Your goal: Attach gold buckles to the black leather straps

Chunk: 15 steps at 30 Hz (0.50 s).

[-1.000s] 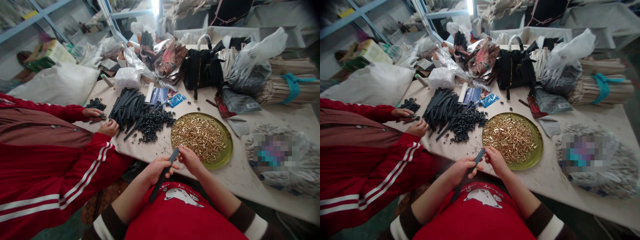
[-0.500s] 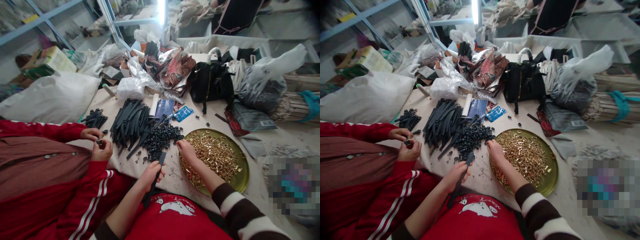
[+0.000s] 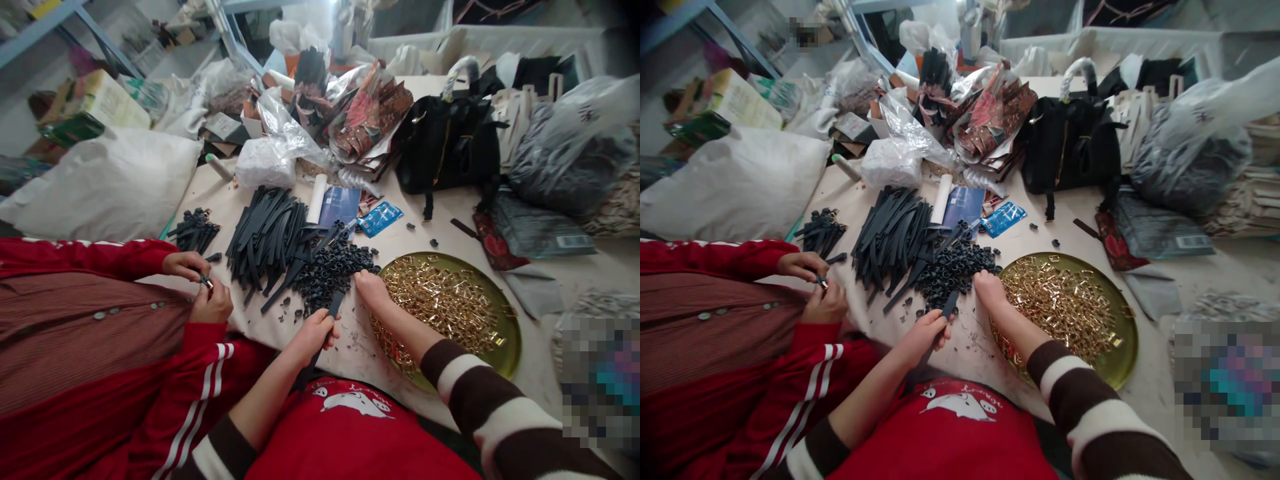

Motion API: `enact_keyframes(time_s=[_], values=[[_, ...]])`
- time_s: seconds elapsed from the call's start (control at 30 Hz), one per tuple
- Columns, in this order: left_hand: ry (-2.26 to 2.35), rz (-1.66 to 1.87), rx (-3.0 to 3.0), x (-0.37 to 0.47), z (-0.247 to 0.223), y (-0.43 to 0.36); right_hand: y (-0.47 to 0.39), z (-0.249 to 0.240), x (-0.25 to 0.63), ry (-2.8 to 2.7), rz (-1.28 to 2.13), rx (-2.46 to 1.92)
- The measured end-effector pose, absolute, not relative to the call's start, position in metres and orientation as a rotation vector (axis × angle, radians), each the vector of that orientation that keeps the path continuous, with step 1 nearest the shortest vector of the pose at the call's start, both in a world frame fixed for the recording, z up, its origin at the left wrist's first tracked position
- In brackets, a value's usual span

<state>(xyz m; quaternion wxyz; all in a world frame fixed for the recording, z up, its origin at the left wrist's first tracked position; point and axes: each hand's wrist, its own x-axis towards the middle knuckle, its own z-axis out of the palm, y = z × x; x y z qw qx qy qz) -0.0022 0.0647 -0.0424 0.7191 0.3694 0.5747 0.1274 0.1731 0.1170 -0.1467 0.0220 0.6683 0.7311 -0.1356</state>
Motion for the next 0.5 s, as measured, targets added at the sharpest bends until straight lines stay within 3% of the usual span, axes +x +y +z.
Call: enact_keyframes(time_s=[0.2, 0.43, 0.5], values=[[1.286, 0.307, 0.879, 0.007, -0.032, 0.049, 0.106, -0.123, 0.181, 2.367, -0.516, 2.155], [1.191, 0.397, 0.782, 0.028, -0.022, 0.021, 0.006, -0.059, 0.18, 2.831, -0.901, 2.303], [1.119, 0.385, 0.748, 0.036, -0.019, 0.009, -0.02, -0.047, 0.185, 3.032, -0.858, 2.208]])
